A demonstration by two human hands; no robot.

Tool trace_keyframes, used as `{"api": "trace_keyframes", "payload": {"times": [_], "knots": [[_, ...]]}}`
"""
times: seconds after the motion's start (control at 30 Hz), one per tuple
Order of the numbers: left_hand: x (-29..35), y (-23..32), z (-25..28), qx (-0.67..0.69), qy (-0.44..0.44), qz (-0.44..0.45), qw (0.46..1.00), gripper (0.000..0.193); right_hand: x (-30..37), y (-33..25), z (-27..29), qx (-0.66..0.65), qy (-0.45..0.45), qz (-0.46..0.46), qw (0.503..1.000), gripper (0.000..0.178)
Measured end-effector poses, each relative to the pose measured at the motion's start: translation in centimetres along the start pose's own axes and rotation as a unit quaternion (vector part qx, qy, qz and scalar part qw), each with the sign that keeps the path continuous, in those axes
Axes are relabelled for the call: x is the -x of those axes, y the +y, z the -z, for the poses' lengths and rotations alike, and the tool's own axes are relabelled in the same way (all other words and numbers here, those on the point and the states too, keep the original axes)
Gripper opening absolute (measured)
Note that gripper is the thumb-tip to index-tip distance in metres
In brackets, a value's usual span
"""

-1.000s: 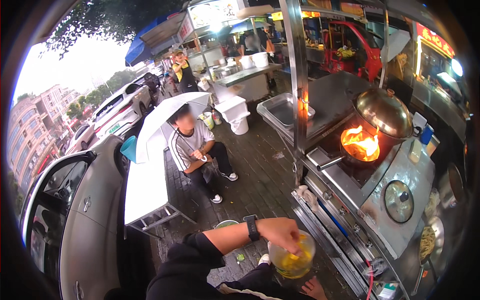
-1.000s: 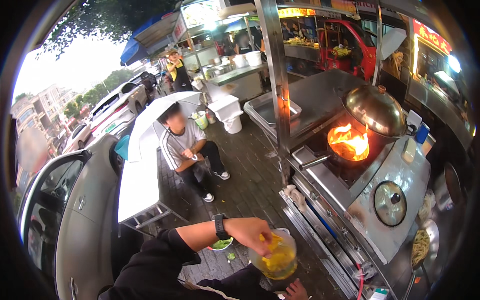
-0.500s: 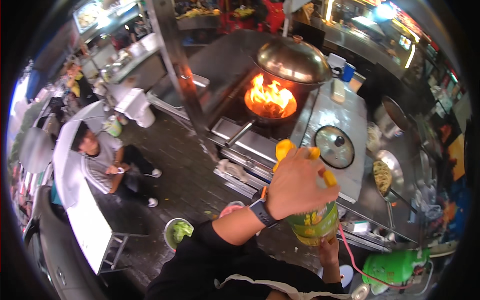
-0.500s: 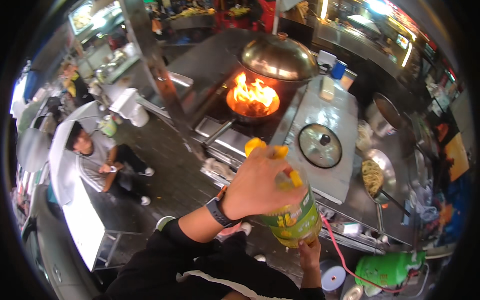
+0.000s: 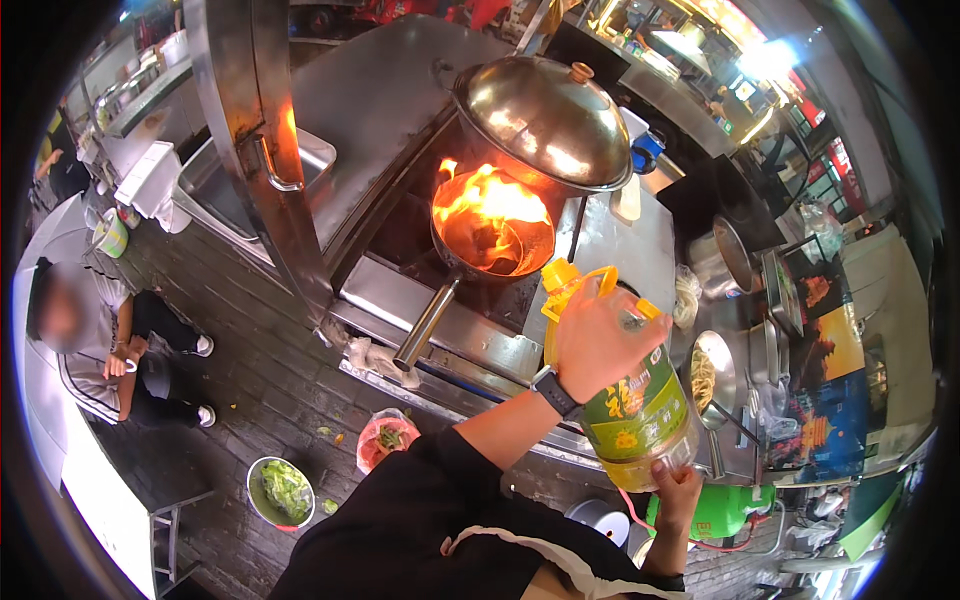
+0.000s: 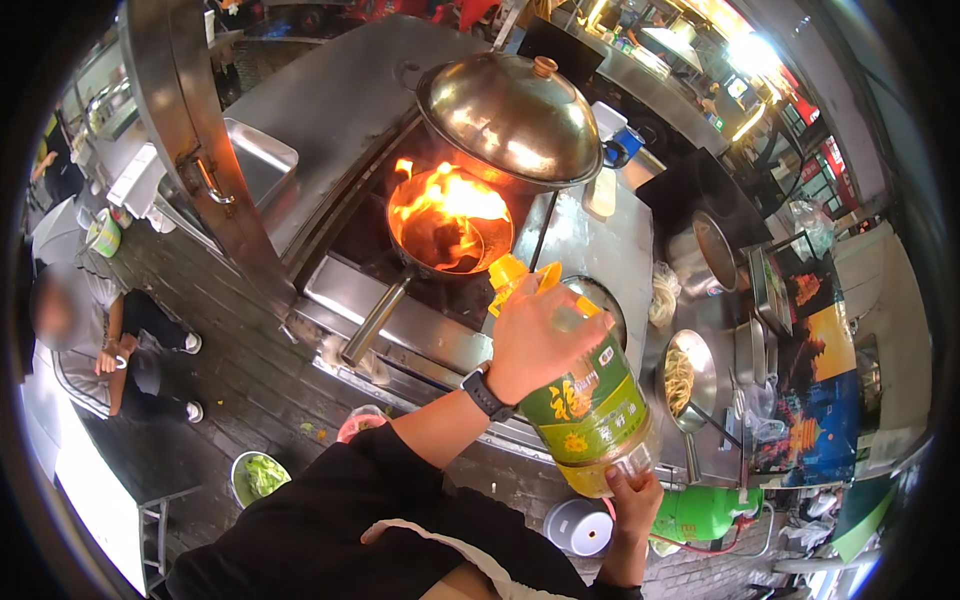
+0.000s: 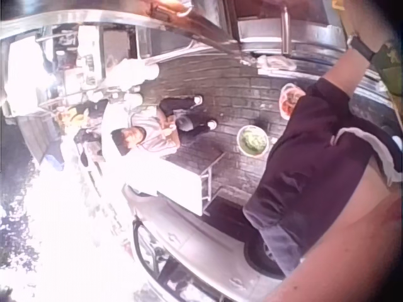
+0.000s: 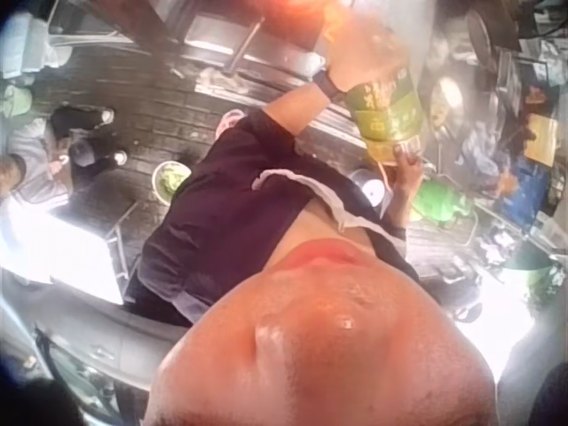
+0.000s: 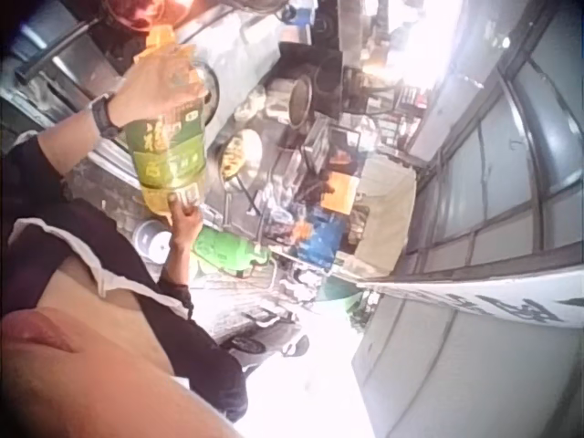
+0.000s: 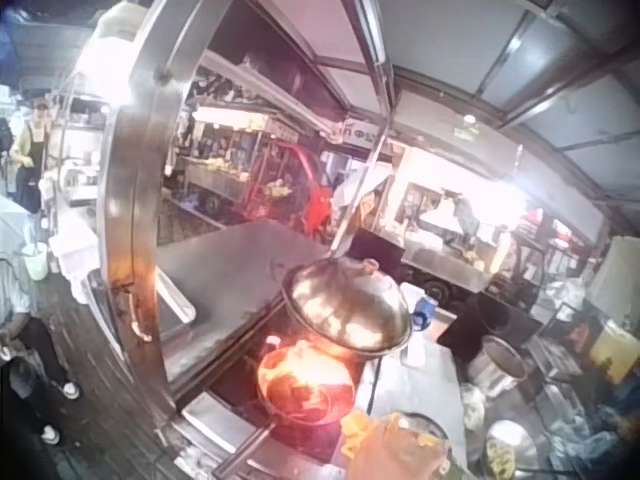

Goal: Cooking noodles and vegetables in a pan over a burner at a street food stall.

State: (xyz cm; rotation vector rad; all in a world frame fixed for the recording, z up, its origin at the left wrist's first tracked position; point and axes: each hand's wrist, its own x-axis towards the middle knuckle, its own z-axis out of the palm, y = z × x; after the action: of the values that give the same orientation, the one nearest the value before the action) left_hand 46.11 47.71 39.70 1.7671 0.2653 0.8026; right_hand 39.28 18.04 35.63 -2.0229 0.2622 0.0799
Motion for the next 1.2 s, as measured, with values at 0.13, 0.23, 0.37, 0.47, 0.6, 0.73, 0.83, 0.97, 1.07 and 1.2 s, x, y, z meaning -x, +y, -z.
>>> {"api": "trace_keyframes", "payload": {"times": [0.13, 0.23, 0.37, 0.47, 0.6, 0.73, 0.83, 0.97, 1.07, 1.2], "knots": [[-1.5, -2.8, -0.5, -0.01, 0.026, 0.012, 1.0, 0.045, -1.2, -2.8, -1.7, 0.081, 0.036, 0.062, 0.994, 0.04], [-2.5, -4.1, -0.7, 0.005, 0.056, 0.005, 0.998, 0.045, -1.9, -4.9, -2.4, 0.112, 0.046, 0.062, 0.991, 0.04], [-3.2, -4.7, -0.2, 0.021, 0.068, 0.047, 0.996, 0.046, -2.3, -7.7, -2.7, 0.14, 0.045, 0.096, 0.984, 0.037], [-3.8, -5.2, -0.1, 0.044, 0.057, 0.069, 0.995, 0.047, -2.3, -9.8, -3.2, 0.127, 0.036, 0.118, 0.984, 0.037], [-4.4, -5.2, 0.0, 0.073, 0.078, 0.091, 0.99, 0.047, -2.4, -11.3, -3.5, 0.154, 0.041, 0.145, 0.977, 0.036], [-5.0, -4.6, 0.4, 0.097, 0.064, 0.115, 0.987, 0.044, -2.7, -11.2, -3.4, 0.127, 0.03, 0.151, 0.98, 0.033], [-5.2, -4.1, 0.4, 0.08, 0.057, 0.114, 0.989, 0.045, -2.7, -11.2, -3.5, 0.133, 0.03, 0.159, 0.978, 0.033], [-5.3, -3.0, 0.7, 0.053, 0.046, 0.103, 0.992, 0.045, -2.4, -9.9, -3.9, 0.092, 0.02, 0.128, 0.987, 0.036], [-5.3, -1.2, 1.4, -0.022, 0.028, 0.038, 0.999, 0.047, -2.1, -5.5, -4.5, -0.006, 0.013, 0.093, 0.996, 0.034], [-4.6, 2.2, 2.4, -0.103, 0.011, -0.065, 0.992, 0.045, 0.1, -2.4, -6.3, -0.132, -0.086, -0.022, 0.987, 0.044]]}}
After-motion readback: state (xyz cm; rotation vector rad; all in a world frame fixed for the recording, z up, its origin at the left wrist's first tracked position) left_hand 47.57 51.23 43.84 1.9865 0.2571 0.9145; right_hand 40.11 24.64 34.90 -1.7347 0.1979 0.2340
